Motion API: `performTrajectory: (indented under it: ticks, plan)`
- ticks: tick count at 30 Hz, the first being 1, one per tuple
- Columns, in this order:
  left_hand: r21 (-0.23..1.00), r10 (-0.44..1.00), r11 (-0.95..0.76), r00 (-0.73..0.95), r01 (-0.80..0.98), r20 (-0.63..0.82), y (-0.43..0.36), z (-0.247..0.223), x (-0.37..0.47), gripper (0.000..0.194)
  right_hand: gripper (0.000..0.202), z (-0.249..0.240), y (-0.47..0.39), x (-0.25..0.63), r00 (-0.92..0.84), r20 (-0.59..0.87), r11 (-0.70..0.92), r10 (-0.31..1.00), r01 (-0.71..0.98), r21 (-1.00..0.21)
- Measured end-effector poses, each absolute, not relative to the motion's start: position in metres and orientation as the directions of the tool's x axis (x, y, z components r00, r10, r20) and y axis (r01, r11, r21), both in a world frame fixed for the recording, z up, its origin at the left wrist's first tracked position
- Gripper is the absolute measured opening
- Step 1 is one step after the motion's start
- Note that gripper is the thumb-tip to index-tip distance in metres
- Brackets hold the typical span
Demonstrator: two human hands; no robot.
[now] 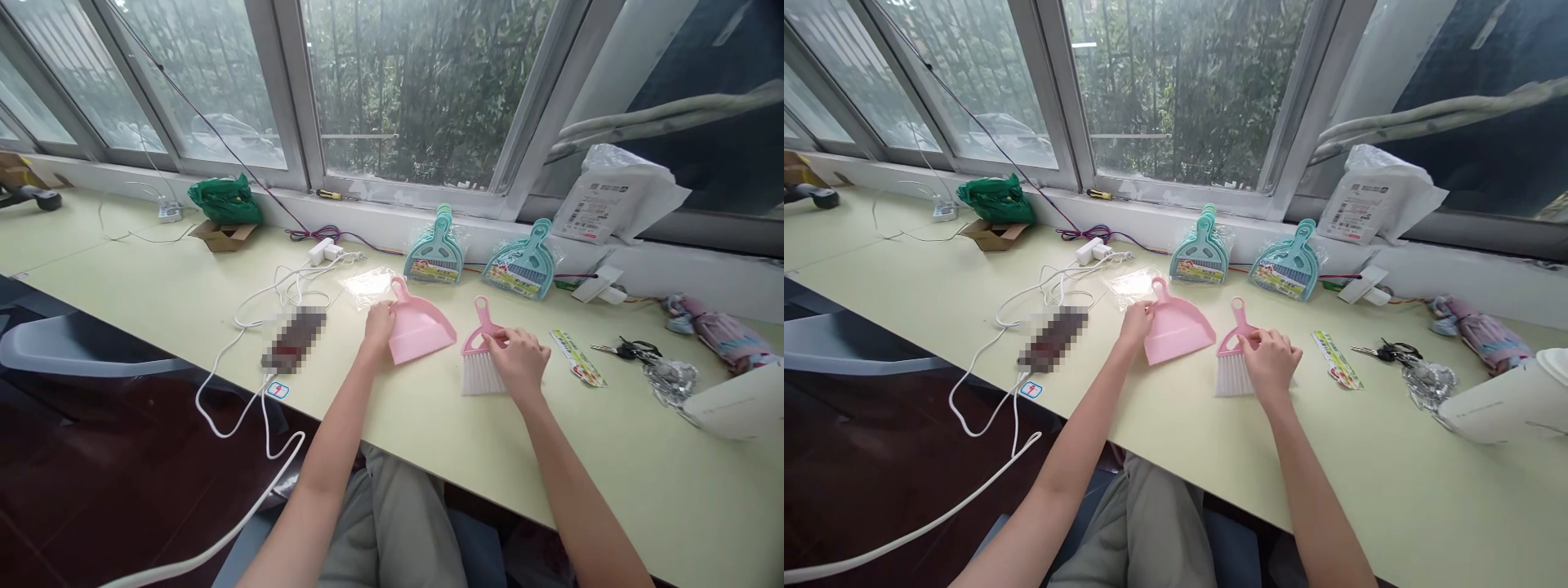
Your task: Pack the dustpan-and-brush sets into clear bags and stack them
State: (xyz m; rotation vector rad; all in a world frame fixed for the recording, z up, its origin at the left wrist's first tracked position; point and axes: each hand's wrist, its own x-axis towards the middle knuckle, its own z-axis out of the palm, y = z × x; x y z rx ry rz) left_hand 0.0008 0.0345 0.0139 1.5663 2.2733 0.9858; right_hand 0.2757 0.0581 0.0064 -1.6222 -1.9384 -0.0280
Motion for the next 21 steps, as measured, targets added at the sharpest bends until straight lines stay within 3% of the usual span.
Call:
performTrajectory:
  ticks: [2, 5, 8, 11, 17, 21]
  plan:
    - [0.569, 0.922, 0.255, -0.374, 0.782, 0.102, 0.034, 0.006, -0.002, 0.024, 0.032, -0.004, 0.070, 0.287, -0.042, 0.382, 0.169, 0.923, 0.937, -0.306]
    - [0.494, 0.926, 0.263, -0.360, 0.828, 0.111, 0.036, -0.002, 0.002, 0.027, 0.032, -0.015, 0.079, 0.299, -0.014, 0.309, 0.096, 0.951, 0.963, -0.252]
    - [0.537, 0.917, 0.262, -0.381, 0.802, 0.122, 0.041, -0.005, 0.003, 0.038, 0.033, -0.019, 0.082, 0.302, -0.025, 0.275, 0.086, 0.961, 0.974, -0.211]
    - [0.576, 0.927, 0.248, -0.363, 0.779, 0.092, 0.044, -0.007, -0.001, 0.033, 0.030, -0.021, 0.084, 0.302, -0.049, 0.252, 0.103, 0.967, 0.974, -0.204]
    - [0.590, 0.953, 0.174, -0.285, 0.789, 0.100, 0.045, -0.012, 0.012, 0.027, 0.028, -0.016, 0.082, 0.289, 0.026, 0.337, 0.107, 0.941, 0.922, -0.371]
    - [0.549, 0.984, -0.093, -0.008, 0.831, 0.179, 0.041, -0.016, 0.048, 0.031, 0.026, -0.015, 0.068, 0.263, -0.138, 0.358, 0.300, 0.924, 0.841, -0.450]
